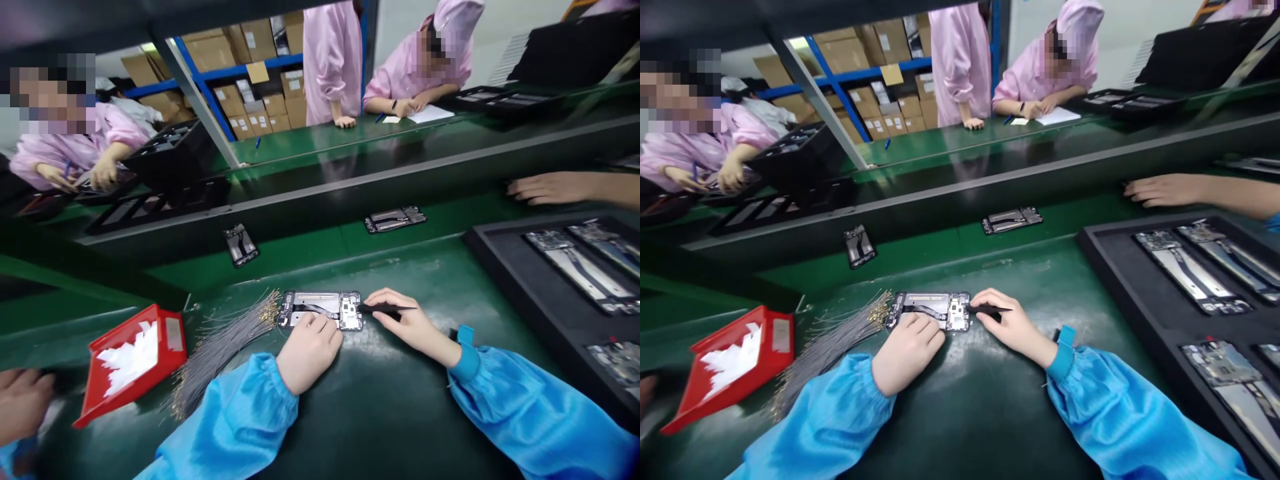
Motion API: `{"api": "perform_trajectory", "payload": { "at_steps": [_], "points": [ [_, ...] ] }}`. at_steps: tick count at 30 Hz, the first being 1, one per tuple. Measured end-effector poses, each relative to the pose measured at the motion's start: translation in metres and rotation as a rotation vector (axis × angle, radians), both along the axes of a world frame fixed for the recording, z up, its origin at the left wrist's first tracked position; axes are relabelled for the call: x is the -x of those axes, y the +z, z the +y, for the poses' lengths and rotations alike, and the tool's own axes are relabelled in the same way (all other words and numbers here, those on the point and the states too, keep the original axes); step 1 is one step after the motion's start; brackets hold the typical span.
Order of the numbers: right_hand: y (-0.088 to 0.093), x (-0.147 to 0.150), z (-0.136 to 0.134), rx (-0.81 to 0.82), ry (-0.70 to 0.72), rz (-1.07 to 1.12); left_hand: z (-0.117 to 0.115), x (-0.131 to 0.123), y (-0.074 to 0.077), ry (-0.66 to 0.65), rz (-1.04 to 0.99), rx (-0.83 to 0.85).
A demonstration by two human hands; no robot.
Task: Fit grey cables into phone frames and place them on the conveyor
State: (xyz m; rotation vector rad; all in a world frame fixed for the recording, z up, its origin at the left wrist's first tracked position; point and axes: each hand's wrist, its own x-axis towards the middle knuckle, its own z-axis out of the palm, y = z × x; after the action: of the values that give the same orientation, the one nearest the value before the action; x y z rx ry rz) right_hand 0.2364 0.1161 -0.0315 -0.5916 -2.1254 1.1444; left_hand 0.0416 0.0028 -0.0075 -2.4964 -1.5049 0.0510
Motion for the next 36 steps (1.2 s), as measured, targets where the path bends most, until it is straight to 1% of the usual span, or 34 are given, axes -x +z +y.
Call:
{"api": "perform_trajectory", "payload": {
  "at_steps": [4, 8, 11, 13, 17, 20, 23, 30, 36],
  "points": [
    [0.001, 0.005, -0.003, 0.024, -0.035, -0.040, 0.001, -0.001, 0.000, 0.019, -0.022, -0.014],
    [0.000, 0.010, -0.009, 0.084, -0.036, -0.041, 0.006, 0.000, -0.004, 0.057, -0.156, -0.024],
    [0.001, 0.012, -0.012, 0.092, -0.022, -0.037, 0.010, -0.002, -0.008, 0.118, -0.266, -0.015],
    [0.002, 0.012, -0.013, 0.086, -0.021, -0.039, 0.011, -0.004, -0.012, 0.137, -0.305, -0.019],
    [0.004, 0.011, -0.011, 0.087, -0.016, -0.043, 0.011, -0.005, -0.020, 0.121, -0.322, -0.054],
    [0.006, 0.010, -0.009, 0.070, 0.035, -0.039, 0.010, -0.004, -0.022, 0.110, -0.335, -0.074],
    [0.007, 0.009, -0.008, 0.069, 0.067, -0.038, 0.010, -0.003, -0.022, 0.105, -0.334, -0.075],
    [0.005, 0.008, -0.009, 0.052, 0.080, -0.051, 0.009, -0.003, -0.019, 0.099, -0.328, -0.068],
    [0.006, 0.008, -0.009, 0.052, 0.080, -0.062, 0.009, -0.002, -0.020, 0.105, -0.327, -0.059]
  ]
}}
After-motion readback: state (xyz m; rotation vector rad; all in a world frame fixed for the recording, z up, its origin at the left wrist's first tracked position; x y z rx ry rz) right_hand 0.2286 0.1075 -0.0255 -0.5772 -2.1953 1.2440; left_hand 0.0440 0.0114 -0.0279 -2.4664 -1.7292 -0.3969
